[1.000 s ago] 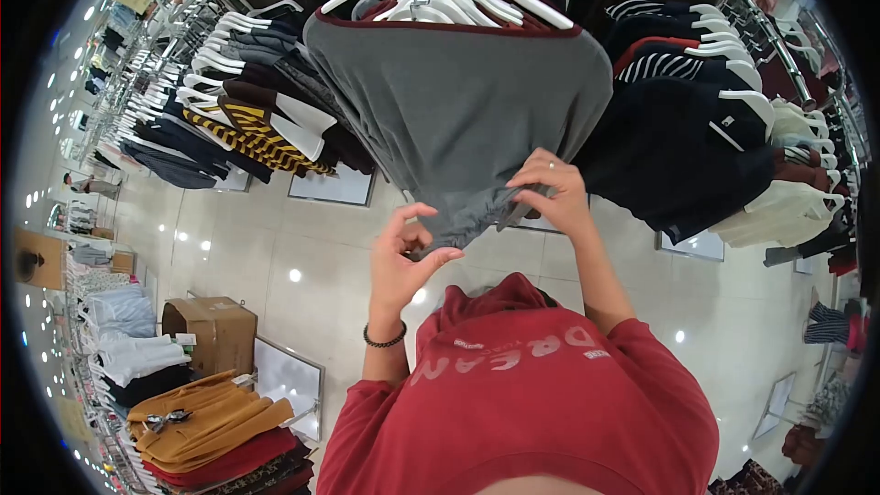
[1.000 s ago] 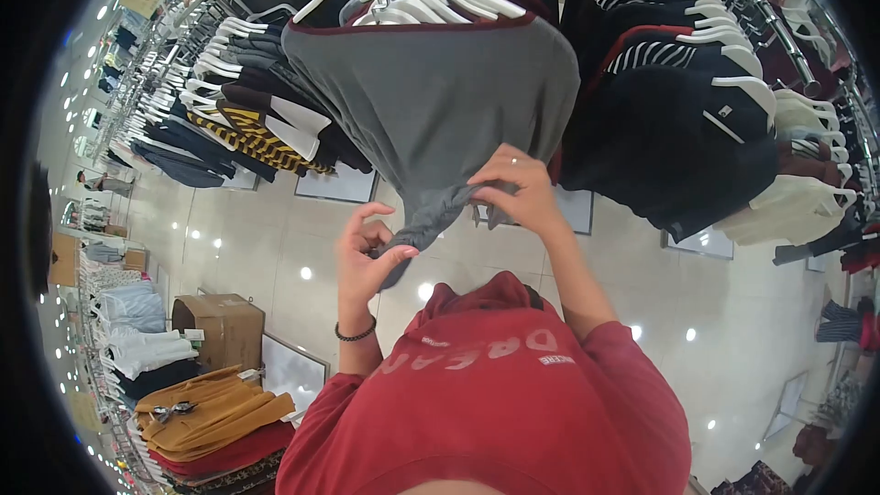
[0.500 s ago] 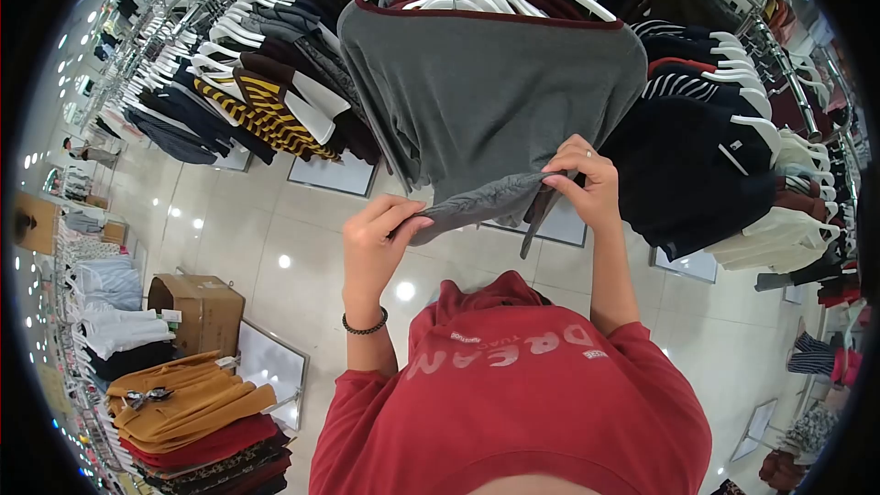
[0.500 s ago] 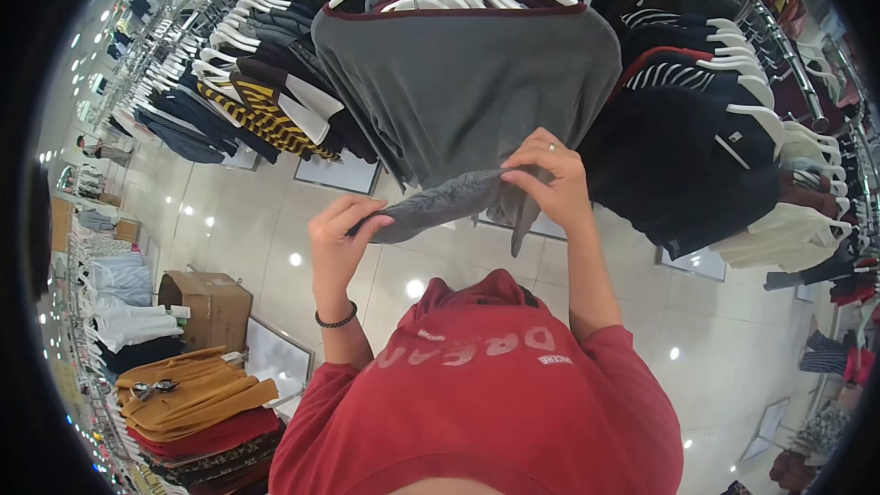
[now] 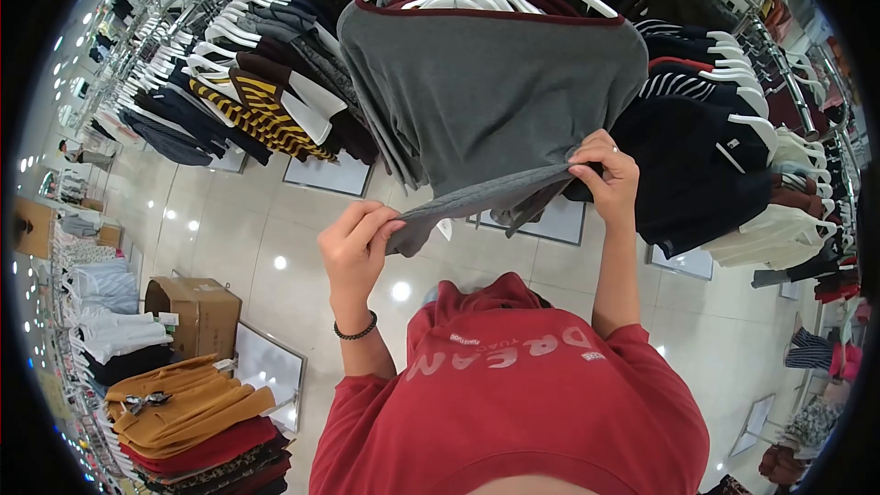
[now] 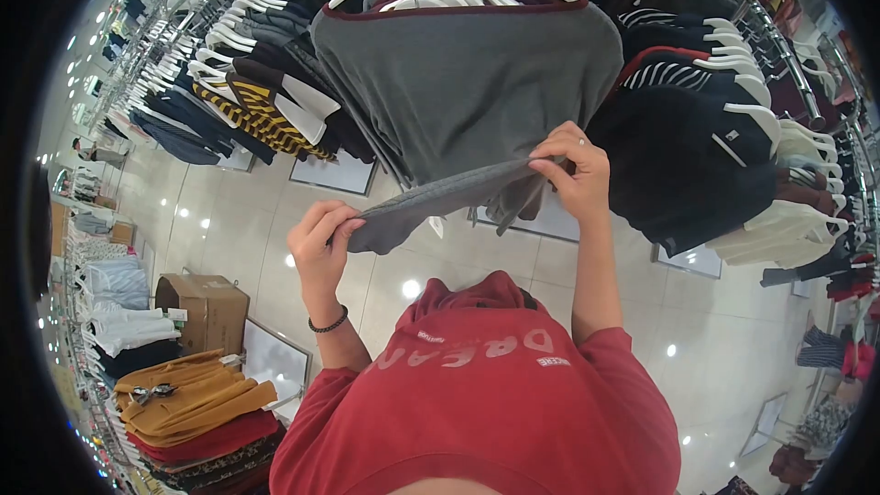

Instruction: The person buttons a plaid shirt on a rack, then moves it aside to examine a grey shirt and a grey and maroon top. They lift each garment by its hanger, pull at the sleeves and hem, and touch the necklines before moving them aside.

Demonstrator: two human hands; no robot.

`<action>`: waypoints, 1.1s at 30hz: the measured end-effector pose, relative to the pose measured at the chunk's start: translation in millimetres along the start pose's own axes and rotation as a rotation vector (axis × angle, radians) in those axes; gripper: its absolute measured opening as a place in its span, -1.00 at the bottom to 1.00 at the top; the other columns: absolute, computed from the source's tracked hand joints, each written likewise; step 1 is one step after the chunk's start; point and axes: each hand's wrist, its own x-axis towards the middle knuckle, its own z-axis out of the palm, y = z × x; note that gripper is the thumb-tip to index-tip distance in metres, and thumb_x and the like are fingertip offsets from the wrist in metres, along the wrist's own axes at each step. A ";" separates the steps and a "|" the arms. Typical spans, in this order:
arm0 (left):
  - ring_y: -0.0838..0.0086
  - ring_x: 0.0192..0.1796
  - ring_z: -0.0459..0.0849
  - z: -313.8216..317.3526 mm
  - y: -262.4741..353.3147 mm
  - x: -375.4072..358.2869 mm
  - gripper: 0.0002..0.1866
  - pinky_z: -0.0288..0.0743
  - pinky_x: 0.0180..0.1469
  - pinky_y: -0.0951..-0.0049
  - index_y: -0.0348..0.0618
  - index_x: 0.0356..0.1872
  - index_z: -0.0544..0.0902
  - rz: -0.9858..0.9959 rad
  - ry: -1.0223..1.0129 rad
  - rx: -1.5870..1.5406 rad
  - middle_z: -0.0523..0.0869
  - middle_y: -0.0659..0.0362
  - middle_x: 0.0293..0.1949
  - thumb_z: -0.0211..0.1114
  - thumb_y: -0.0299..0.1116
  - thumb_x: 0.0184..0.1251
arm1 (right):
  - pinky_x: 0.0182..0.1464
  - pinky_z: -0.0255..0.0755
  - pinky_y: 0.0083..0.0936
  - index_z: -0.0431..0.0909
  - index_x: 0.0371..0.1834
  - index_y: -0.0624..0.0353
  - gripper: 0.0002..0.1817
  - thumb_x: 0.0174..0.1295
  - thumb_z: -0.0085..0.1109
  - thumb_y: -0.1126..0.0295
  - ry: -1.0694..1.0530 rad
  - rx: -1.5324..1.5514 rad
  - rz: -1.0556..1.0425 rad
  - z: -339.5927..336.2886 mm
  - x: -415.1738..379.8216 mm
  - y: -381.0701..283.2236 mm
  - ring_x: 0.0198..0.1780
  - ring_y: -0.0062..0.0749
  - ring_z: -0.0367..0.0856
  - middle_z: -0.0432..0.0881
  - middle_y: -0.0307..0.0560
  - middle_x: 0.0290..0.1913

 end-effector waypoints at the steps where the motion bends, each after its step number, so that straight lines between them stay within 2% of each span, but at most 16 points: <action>1: 0.47 -0.61 0.48 0.5 0.0 -0.5 -0.88 0.33 -0.58 0.54 -0.20 -0.49 0.62 0.014 0.011 0.007 0.58 0.21 -0.52 0.39 -0.54 -0.10 | -0.23 0.27 -0.51 0.55 -0.51 0.32 -0.88 -0.14 0.30 0.62 0.001 0.001 0.005 0.4 -0.7 0.6 -0.35 -0.38 0.44 0.57 -0.12 -0.50; 6: 0.45 -0.60 0.50 2.3 3.6 -3.4 -0.87 0.33 -0.59 0.53 -0.20 -0.50 0.63 0.045 0.001 0.030 0.59 0.21 -0.51 0.41 -0.53 -0.13 | -0.22 0.29 -0.52 0.55 -0.49 0.33 -0.88 -0.12 0.29 0.64 0.002 0.017 -0.004 2.4 -5.4 9.3 -0.33 -0.38 0.44 0.57 -0.11 -0.47; 10: 0.44 -0.60 0.51 14.4 16.0 -5.2 -0.85 0.34 -0.58 0.52 -0.19 -0.50 0.62 0.082 -0.033 0.032 0.59 0.21 -0.49 0.42 -0.52 -0.15 | -0.25 0.27 -0.56 0.58 -0.49 0.27 -0.88 -0.14 0.30 0.63 0.021 0.100 0.039 20.5 -6.5 7.3 -0.35 -0.44 0.43 0.56 -0.18 -0.51; 16: 0.46 -0.62 0.50 27.0 25.5 -5.7 -0.83 0.34 -0.58 0.53 -0.20 -0.50 0.59 0.029 -0.097 -0.010 0.59 0.23 -0.48 0.42 -0.55 -0.15 | -0.18 0.26 -0.55 0.57 -0.48 0.28 -0.89 -0.11 0.28 0.62 -0.016 0.141 0.092 33.6 -12.6 7.3 -0.36 -0.44 0.43 0.56 -0.17 -0.50; 19: 0.47 -0.62 0.50 27.1 22.2 -6.8 -0.84 0.34 -0.58 0.54 -0.20 -0.48 0.58 -0.017 -0.133 -0.041 0.59 0.22 -0.47 0.40 -0.56 -0.12 | -0.21 0.27 -0.58 0.56 -0.48 0.28 -0.90 -0.08 0.27 0.62 0.022 0.085 0.077 29.3 -12.3 8.1 -0.37 -0.46 0.43 0.55 -0.17 -0.49; 22: 0.47 -0.63 0.49 24.1 13.8 -9.8 -0.85 0.32 -0.59 0.54 -0.20 -0.49 0.57 -0.038 -0.108 -0.097 0.58 0.22 -0.51 0.40 -0.54 -0.08 | -0.24 0.27 -0.62 0.56 -0.47 0.29 -0.91 -0.06 0.27 0.61 0.148 0.089 0.195 20.8 -14.8 11.8 -0.37 -0.49 0.43 0.54 -0.17 -0.49; 23: 0.46 -0.63 0.49 21.0 10.9 -10.7 -0.85 0.31 -0.59 0.53 -0.20 -0.49 0.57 -0.036 -0.111 -0.082 0.57 0.22 -0.53 0.40 -0.54 -0.07 | -0.22 0.24 -0.68 0.54 -0.40 0.34 -0.95 0.06 0.20 0.62 0.106 0.066 0.191 13.2 -17.9 18.7 -0.30 -0.55 0.41 0.49 -0.18 -0.38; 33: 0.45 -0.66 0.44 9.5 5.9 -11.9 -0.87 0.24 -0.62 0.51 -0.20 -0.53 0.56 0.023 -0.107 -0.025 0.52 0.20 -0.63 0.38 -0.57 -0.05 | -0.22 0.26 -0.70 0.58 -0.42 0.32 -0.93 0.03 0.25 0.56 0.268 0.051 0.305 1.9 -20.6 33.3 -0.34 -0.60 0.42 0.51 -0.23 -0.42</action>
